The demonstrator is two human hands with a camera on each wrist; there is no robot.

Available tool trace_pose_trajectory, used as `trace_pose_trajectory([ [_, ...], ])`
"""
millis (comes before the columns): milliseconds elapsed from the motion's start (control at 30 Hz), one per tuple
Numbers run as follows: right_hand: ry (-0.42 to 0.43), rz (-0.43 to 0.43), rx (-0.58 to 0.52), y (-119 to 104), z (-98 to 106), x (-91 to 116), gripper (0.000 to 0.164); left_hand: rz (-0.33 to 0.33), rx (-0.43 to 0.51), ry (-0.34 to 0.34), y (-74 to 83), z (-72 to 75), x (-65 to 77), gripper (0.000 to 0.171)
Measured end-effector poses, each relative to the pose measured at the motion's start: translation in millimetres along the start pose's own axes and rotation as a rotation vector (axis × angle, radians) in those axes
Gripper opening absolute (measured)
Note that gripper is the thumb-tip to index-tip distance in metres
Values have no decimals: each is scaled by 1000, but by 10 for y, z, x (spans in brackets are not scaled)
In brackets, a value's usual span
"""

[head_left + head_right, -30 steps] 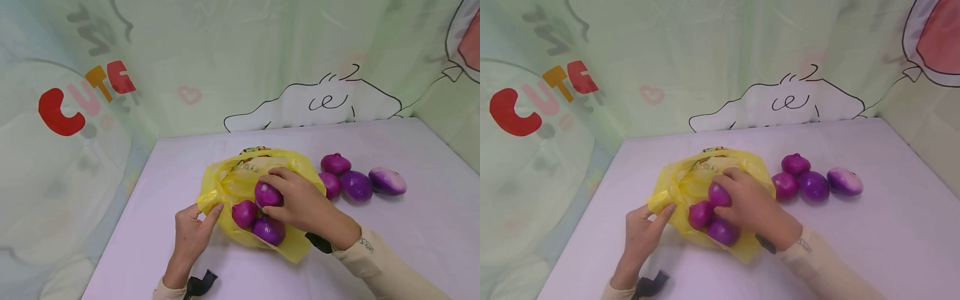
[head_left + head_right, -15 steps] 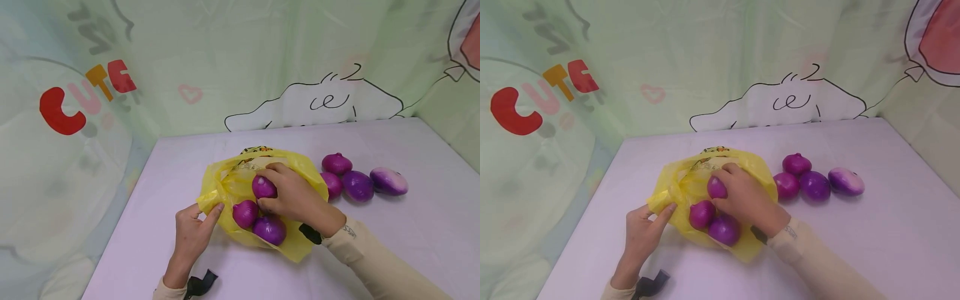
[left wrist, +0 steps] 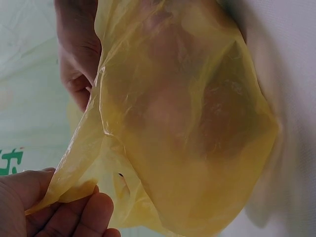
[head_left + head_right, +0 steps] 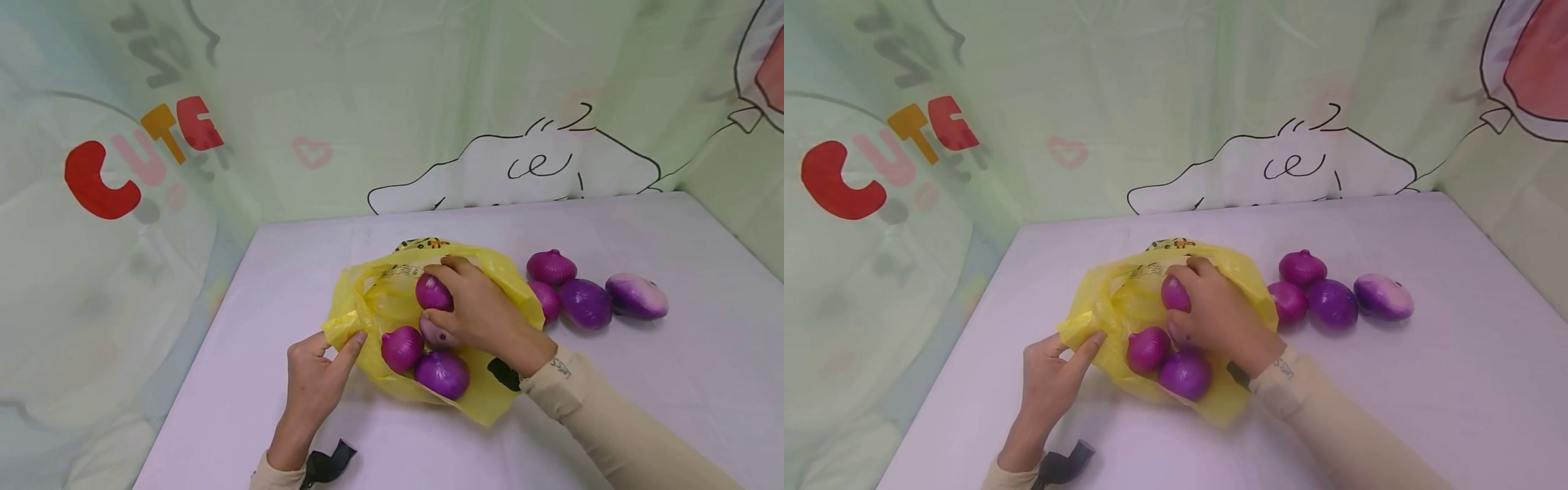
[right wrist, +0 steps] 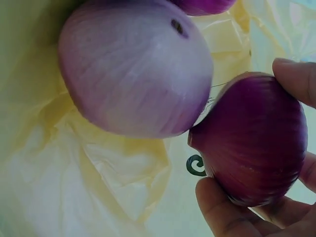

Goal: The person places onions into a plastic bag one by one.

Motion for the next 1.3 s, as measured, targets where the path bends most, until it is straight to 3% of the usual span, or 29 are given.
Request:
trace_pose_trajectory([
  [233, 62, 49, 25, 17, 4, 26, 52, 7, -5, -2, 4, -4, -1, 16],
  [833, 89, 71, 29, -44, 90, 174, 53, 22, -13, -14, 0, -11, -1, 17],
  [1300, 189, 162, 39, -143, 282, 367, 48, 33, -13, -15, 15, -11, 7, 16],
])
Point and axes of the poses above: each hand's wrist, its own x-axis away from the middle knuckle, its own z-axis out of the back of the hand, y = z × x, the point moved 1 cm from there along -x, towards the middle knuckle, and after that the axes turned 2 degrees about -y, right-handed, at the moved point
